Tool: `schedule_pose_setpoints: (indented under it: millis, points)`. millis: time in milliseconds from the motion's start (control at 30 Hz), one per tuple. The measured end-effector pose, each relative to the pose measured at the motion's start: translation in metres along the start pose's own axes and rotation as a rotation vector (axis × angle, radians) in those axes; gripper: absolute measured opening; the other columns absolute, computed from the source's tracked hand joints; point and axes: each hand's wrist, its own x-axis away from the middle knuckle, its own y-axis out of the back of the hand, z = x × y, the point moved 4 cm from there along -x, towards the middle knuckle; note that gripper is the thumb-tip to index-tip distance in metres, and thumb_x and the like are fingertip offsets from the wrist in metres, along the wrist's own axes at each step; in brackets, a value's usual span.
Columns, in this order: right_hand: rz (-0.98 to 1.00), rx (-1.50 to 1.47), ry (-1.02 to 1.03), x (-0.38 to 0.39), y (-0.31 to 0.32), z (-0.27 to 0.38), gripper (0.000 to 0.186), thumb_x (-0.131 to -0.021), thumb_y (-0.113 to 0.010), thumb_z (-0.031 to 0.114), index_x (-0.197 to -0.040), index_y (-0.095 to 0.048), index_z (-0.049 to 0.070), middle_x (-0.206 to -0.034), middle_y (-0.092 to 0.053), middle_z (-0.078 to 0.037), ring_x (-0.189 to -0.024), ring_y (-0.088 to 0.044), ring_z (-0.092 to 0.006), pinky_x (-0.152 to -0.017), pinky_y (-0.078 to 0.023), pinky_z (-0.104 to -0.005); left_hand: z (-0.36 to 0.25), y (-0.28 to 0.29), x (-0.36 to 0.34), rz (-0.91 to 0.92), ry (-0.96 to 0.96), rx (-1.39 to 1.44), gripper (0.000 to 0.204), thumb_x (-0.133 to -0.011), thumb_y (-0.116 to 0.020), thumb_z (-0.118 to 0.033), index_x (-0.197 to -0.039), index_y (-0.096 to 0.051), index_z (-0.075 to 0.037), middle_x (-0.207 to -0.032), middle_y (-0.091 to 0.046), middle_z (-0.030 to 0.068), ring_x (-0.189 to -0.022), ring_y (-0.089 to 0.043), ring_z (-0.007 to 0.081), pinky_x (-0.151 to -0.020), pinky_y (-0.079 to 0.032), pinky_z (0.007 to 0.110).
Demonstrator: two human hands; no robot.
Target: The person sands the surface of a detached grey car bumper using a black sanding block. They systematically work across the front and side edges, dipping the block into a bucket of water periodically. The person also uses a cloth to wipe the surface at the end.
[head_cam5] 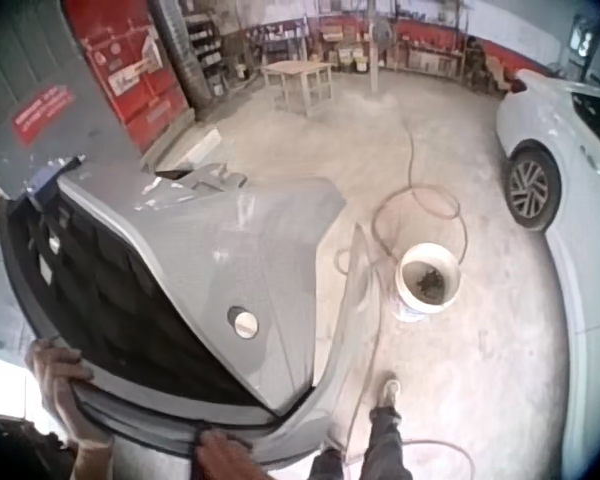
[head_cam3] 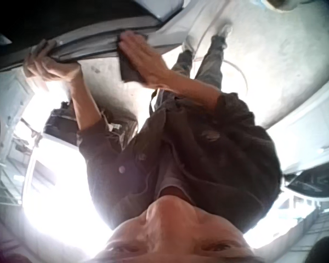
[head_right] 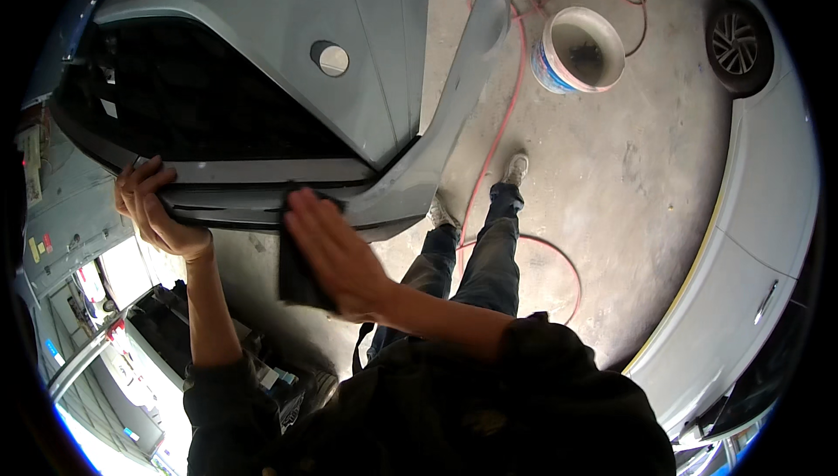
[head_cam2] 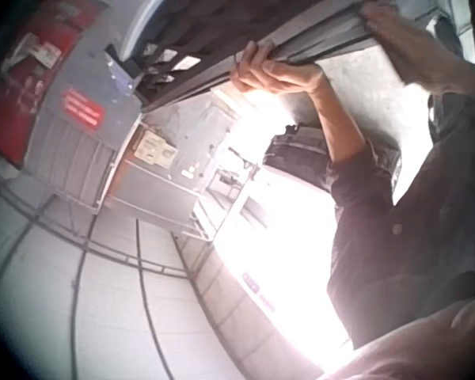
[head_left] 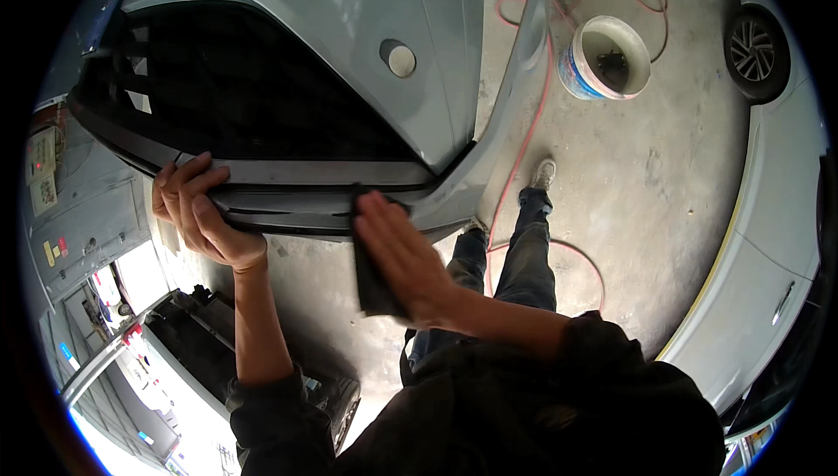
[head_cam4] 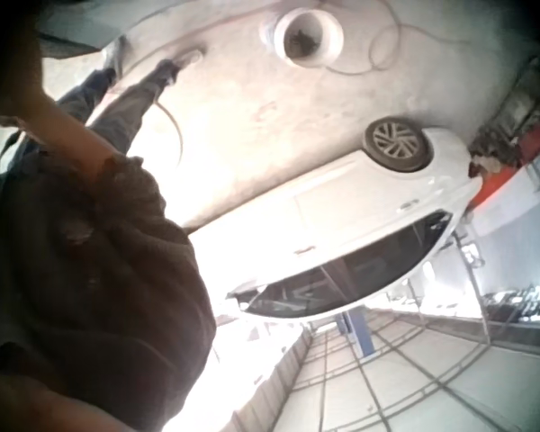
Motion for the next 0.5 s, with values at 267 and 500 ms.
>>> schedule_pose_setpoints:
  millis: [267,500]
  points:
    - [0.072,0.124,0.007,0.036,0.012,-0.032,0.100,-0.063,-0.072,0.000,-0.152,-0.028,-0.010,-0.162,-0.024,-0.029,-0.153,-0.022,-0.0416,-0.126,-0.020,-0.0460,0.001,0.001,-0.001,0.014,0.016,-0.009,0.042,-0.092,-0.037,-0.032,-0.074,-0.068,-0.008,-0.095,-0.072,0.0051,-0.125,-0.047,0.0240,-0.111,-0.032,0.045]
    - [-0.465,-0.115,-0.001,-0.018,0.073,-0.055,0.081,-0.078,-0.061,-0.004,-0.153,-0.030,-0.007,-0.158,-0.033,-0.028,-0.147,-0.034,-0.0433,-0.121,-0.029,-0.0507,0.007,0.005,0.000,0.021,-0.017,0.012,0.039,-0.091,-0.040,-0.031,-0.078,-0.067,-0.006,-0.099,-0.071,0.0076,-0.125,-0.046,0.0264,-0.112,-0.030,0.048]
